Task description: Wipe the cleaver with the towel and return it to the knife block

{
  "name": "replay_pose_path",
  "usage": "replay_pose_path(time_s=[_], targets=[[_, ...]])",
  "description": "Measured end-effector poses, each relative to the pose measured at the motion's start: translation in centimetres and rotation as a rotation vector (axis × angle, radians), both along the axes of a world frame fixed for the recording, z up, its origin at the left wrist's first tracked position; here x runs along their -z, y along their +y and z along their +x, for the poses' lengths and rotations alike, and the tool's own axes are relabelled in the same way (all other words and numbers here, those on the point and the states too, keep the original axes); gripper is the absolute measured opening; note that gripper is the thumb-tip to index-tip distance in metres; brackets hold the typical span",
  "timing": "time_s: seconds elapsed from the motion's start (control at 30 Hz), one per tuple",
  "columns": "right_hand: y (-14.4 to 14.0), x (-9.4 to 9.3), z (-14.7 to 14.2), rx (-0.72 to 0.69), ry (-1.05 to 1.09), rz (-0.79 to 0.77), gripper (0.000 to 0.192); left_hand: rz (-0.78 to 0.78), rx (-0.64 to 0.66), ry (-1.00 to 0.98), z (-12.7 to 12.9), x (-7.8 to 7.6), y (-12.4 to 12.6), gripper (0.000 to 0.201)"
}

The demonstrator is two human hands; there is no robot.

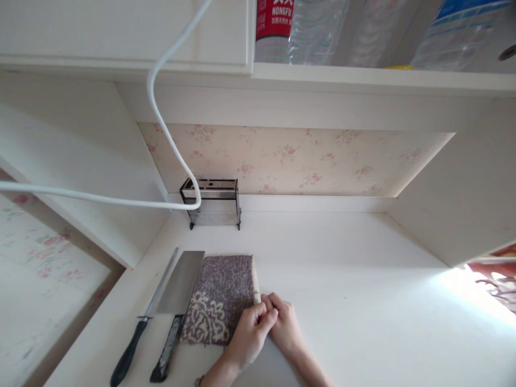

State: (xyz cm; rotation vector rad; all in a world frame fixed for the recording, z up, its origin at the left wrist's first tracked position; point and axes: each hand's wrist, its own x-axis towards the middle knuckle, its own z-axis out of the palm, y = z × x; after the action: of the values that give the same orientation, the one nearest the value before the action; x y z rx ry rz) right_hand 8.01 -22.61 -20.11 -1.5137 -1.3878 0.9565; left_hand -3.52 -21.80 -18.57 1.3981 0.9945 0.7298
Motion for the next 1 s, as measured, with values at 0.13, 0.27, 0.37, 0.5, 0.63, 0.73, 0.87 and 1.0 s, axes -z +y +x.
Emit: replay_pose_path(time_s=[0.13,0.27,0.37,0.5,0.63,0.73,0.87,1.0], targets=[[0.0,0.05,0.03,-0.01,-0.002,-0.014,0.04,0.005,-0.002,0.011,0.0,-0.13,-0.02,0.044],[-0.01,0.31,0.08,-0.015,-0.006,-0.004,0.038,0.002,-0.001,0.008,-0.02,-0.26,-0.07,0.044],[0.02,0.33,0.07,-0.014,0.0,0.0,0.038,0.001,0.001,0.012,-0.03,-0.38,-0.06,0.044],[0.09,0.21,0.07,-0.014,0.003,-0.013,0.038,0.002,0.001,0.022,-0.04,-0.5,-0.04,0.045],[0.12,0.38,0.1,-0.015,-0.008,-0.008,0.037,-0.003,0.002,0.023,-0.03,-0.41,-0.07,0.046],[0.16,0.62,0.12,-0.016,-0.024,0.004,0.037,-0.006,0.006,0.015,-0.02,-0.26,-0.09,0.045],[0.16,0.77,0.14,-0.017,-0.031,0.012,0.036,-0.008,0.007,0.0,-0.03,-0.07,-0.07,0.044],[0.08,0.8,0.16,-0.015,-0.019,0.003,0.036,-0.006,0.003,0.004,-0.05,0.03,-0.01,0.044]])
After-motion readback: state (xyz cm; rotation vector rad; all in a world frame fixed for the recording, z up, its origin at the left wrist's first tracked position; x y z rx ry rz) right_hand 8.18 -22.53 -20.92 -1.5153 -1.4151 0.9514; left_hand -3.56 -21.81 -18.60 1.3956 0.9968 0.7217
